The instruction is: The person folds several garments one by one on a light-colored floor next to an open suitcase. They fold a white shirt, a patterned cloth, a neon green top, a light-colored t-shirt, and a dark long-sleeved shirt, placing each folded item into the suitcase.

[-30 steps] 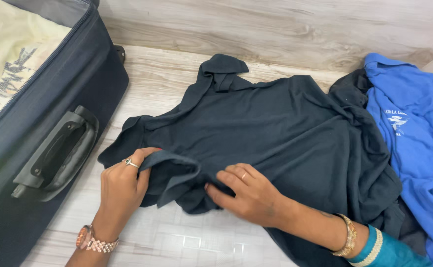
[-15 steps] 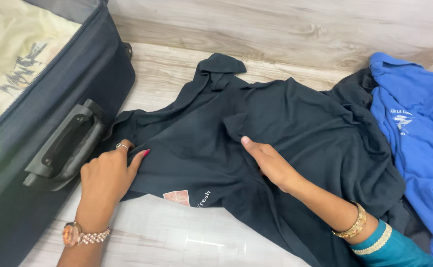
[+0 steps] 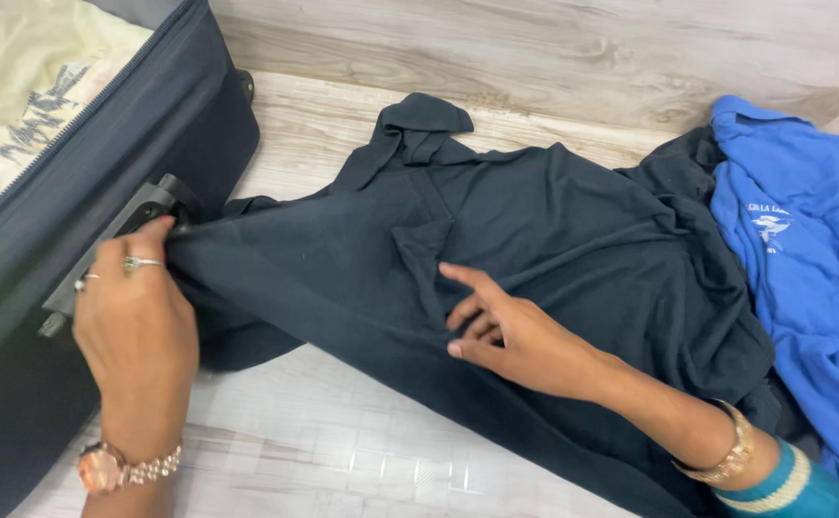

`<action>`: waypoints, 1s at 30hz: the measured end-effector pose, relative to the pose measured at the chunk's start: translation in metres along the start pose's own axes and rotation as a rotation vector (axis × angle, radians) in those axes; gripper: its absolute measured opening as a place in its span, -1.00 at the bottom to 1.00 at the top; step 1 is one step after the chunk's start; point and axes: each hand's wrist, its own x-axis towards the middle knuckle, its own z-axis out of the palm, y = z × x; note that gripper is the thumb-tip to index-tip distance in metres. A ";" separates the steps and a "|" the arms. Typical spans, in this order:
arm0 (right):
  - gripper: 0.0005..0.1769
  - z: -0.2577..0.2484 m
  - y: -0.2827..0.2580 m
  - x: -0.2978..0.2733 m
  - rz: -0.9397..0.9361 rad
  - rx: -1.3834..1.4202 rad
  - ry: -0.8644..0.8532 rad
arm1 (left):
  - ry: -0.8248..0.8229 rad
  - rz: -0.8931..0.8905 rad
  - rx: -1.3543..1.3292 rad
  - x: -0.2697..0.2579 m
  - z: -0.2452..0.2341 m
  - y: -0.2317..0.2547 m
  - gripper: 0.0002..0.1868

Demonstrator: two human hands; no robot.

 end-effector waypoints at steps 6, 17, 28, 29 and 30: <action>0.13 0.006 0.022 -0.074 -0.054 -0.614 -0.062 | -0.554 0.068 -0.110 0.005 0.019 0.003 -0.03; -0.42 -0.044 0.031 -0.173 0.015 -0.329 -0.386 | -0.745 0.346 0.535 0.001 -0.001 -0.009 -0.31; -0.45 -0.065 0.024 0.029 -0.048 -0.785 -0.025 | -0.900 0.213 -0.170 0.028 0.073 0.067 -0.09; -0.38 -0.066 0.030 0.051 0.010 -0.804 -0.074 | -0.914 0.177 -0.065 0.030 0.088 0.067 -0.04; -0.31 -0.070 0.036 0.071 0.069 -0.823 -0.123 | -0.925 0.139 0.040 0.035 0.103 0.068 0.02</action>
